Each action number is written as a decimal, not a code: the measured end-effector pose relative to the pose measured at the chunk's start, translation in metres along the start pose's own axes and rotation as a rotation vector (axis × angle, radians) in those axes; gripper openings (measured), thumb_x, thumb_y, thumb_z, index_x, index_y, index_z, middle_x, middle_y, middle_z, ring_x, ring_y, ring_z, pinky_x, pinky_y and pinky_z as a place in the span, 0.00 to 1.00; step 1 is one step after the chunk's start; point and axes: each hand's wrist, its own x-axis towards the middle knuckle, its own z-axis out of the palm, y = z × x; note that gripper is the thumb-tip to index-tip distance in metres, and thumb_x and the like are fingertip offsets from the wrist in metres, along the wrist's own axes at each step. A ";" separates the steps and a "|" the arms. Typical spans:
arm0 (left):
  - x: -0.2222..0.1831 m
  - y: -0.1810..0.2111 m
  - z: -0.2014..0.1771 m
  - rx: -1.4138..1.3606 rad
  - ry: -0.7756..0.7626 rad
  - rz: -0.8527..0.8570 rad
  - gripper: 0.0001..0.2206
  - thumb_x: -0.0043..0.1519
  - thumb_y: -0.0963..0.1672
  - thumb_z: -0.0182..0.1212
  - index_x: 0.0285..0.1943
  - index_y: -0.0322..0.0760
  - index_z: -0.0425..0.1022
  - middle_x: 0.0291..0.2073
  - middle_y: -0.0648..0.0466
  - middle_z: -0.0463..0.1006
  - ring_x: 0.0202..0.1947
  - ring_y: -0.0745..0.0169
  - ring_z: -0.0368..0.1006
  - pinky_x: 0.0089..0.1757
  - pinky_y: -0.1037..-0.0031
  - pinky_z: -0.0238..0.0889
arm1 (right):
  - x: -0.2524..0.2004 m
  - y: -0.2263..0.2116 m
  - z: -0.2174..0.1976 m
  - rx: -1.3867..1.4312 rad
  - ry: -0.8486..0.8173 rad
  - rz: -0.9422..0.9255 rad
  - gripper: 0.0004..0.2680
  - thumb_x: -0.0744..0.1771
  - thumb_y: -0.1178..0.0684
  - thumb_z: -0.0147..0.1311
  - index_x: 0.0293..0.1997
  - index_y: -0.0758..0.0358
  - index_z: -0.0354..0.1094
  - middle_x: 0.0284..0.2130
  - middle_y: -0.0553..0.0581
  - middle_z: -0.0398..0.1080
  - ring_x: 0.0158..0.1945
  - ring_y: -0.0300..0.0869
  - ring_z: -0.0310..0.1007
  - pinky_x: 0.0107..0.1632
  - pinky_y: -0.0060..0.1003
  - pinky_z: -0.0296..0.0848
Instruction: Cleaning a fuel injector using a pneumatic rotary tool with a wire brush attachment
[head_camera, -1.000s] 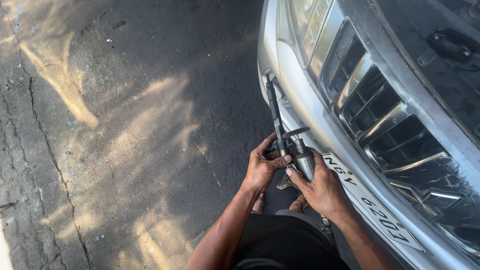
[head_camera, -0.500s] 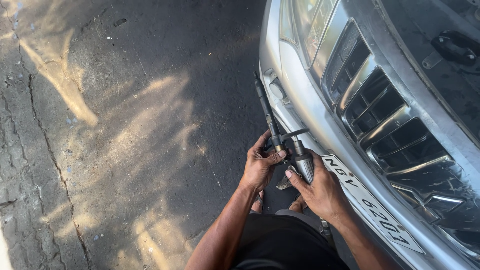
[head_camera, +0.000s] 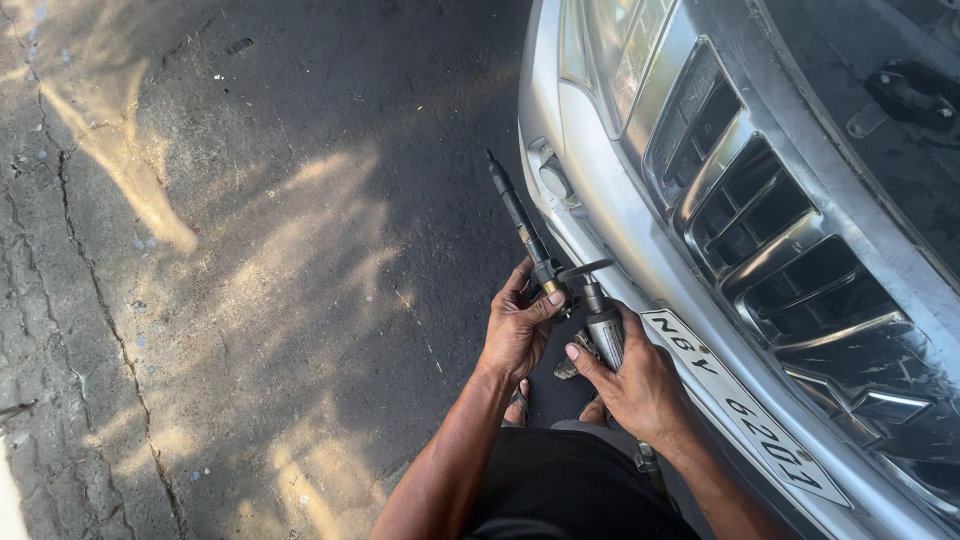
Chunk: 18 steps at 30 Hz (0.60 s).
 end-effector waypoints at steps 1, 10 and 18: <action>-0.001 0.002 0.002 0.000 -0.001 -0.001 0.31 0.56 0.32 0.66 0.71 0.28 0.64 0.47 0.50 0.78 0.47 0.62 0.75 0.53 0.75 0.70 | 0.000 -0.001 0.000 0.000 0.001 0.001 0.28 0.62 0.33 0.56 0.69 0.46 0.57 0.41 0.58 0.79 0.47 0.58 0.78 0.46 0.48 0.73; -0.006 0.005 0.003 0.024 -0.057 -0.038 0.29 0.54 0.30 0.64 0.68 0.30 0.69 0.45 0.54 0.75 0.37 0.67 0.74 0.45 0.76 0.73 | 0.004 0.007 0.000 0.045 0.049 -0.033 0.28 0.61 0.33 0.57 0.68 0.47 0.59 0.42 0.55 0.79 0.46 0.53 0.79 0.47 0.46 0.74; -0.010 0.001 0.001 0.079 -0.144 -0.080 0.34 0.55 0.31 0.52 0.76 0.29 0.59 0.30 0.52 0.77 0.32 0.67 0.74 0.44 0.79 0.67 | 0.004 0.009 0.002 -0.025 0.048 -0.064 0.28 0.61 0.32 0.57 0.67 0.48 0.58 0.39 0.59 0.79 0.45 0.60 0.78 0.44 0.49 0.73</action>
